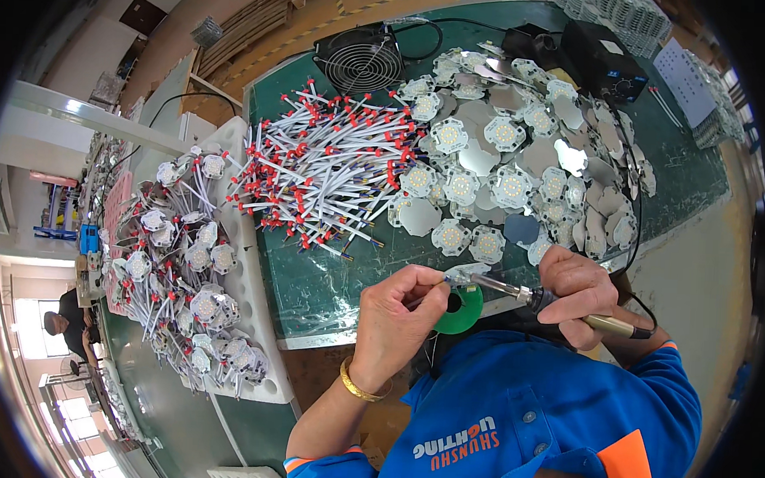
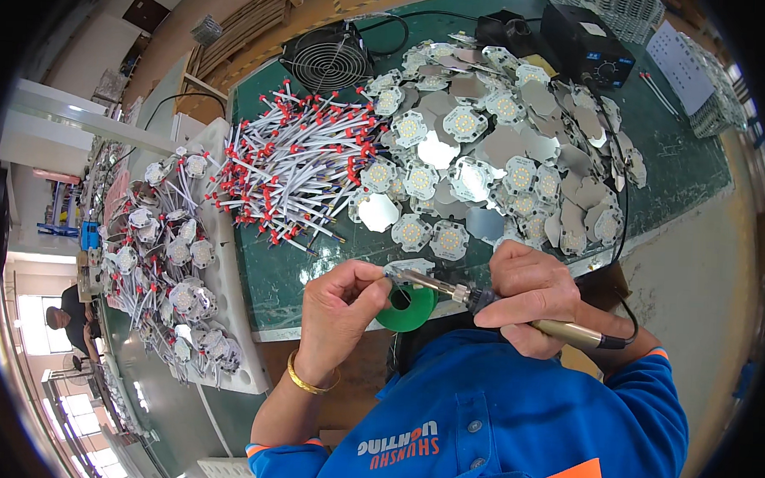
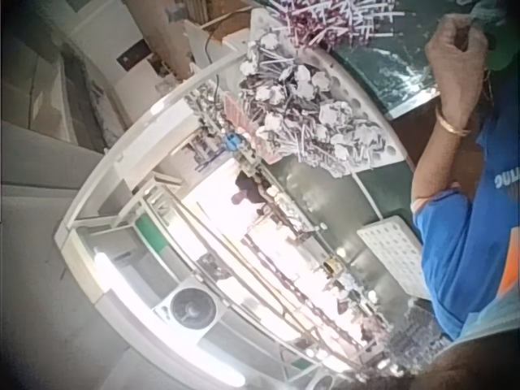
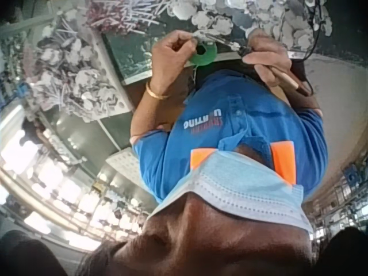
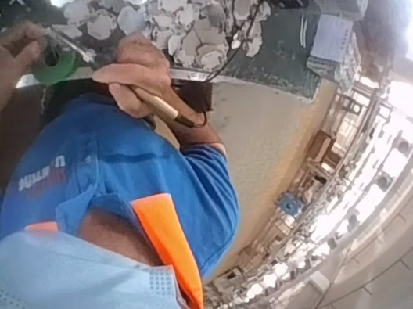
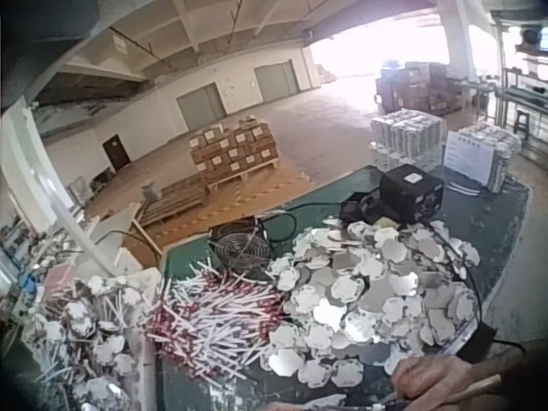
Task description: The person solders wires onto LED circuit boards using a soldering iron and solder wire. The person then pushes a foam tray containing soldered LED components down the assembly table and solders wires onto additional LED boards.
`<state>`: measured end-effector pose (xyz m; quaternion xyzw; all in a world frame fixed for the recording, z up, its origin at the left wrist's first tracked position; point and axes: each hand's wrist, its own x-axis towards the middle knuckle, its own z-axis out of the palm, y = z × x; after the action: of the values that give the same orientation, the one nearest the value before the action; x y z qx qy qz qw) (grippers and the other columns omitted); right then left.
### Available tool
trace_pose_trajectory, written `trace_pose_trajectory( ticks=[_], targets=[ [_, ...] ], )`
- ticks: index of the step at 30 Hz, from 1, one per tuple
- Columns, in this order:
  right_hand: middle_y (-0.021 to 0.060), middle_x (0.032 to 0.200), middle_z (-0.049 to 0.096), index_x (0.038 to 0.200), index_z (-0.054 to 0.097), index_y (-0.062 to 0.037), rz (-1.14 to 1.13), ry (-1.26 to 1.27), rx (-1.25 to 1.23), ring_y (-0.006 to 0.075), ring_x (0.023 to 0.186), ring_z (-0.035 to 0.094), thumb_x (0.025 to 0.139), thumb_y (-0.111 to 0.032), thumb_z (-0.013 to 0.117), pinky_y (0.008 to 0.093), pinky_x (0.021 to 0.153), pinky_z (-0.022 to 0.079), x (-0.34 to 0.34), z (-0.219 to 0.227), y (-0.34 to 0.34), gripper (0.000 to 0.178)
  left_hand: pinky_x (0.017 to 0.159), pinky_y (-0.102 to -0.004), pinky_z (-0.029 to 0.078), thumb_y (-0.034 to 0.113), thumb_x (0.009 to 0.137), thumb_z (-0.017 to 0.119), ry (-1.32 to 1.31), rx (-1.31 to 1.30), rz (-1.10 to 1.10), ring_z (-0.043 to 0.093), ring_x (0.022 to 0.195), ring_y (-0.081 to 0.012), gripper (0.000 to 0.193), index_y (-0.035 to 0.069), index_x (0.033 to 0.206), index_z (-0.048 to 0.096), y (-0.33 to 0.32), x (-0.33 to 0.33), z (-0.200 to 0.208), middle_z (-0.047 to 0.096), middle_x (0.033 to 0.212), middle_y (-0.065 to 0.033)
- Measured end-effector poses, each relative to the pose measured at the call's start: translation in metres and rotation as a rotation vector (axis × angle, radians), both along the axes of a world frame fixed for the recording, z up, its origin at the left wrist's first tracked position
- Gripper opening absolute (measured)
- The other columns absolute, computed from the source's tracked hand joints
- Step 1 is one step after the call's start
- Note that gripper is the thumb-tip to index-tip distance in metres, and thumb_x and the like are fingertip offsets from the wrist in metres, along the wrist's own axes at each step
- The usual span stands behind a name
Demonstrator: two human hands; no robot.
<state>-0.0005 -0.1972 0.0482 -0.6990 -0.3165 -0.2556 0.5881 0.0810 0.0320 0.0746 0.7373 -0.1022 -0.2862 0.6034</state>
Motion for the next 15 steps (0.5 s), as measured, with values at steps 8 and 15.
trace_pose_trajectory(
  ticks=[8,15],
  targets=[
    [-0.0014,0.05,0.034,0.09,0.067,-0.0071,0.045,0.041,-0.02,0.0177,0.041,0.033,0.058,0.002,0.052,0.0317,0.054,0.035,0.0034,-0.0007,-0.0019,0.037,0.062,-0.0188,0.046,0.005,0.082,0.06,-0.01,0.028,-0.017,0.057,0.068,-0.0026,0.009,-0.001,0.087,0.063,-0.0023,-0.0016,0.0051,0.064,0.072,-0.0016],
    [-0.0017,0.05,0.032,0.09,0.068,-0.0093,0.075,0.058,-0.041,0.0176,0.041,0.033,0.059,0.0,0.054,0.0316,0.054,0.036,0.0054,-0.0024,-0.0018,0.034,0.061,-0.0189,0.046,0.005,0.081,0.061,-0.014,0.032,-0.019,0.056,0.067,-0.0024,0.009,-0.001,0.086,0.063,-0.0011,-0.0019,0.0012,0.064,0.072,-0.0017]
  ],
)
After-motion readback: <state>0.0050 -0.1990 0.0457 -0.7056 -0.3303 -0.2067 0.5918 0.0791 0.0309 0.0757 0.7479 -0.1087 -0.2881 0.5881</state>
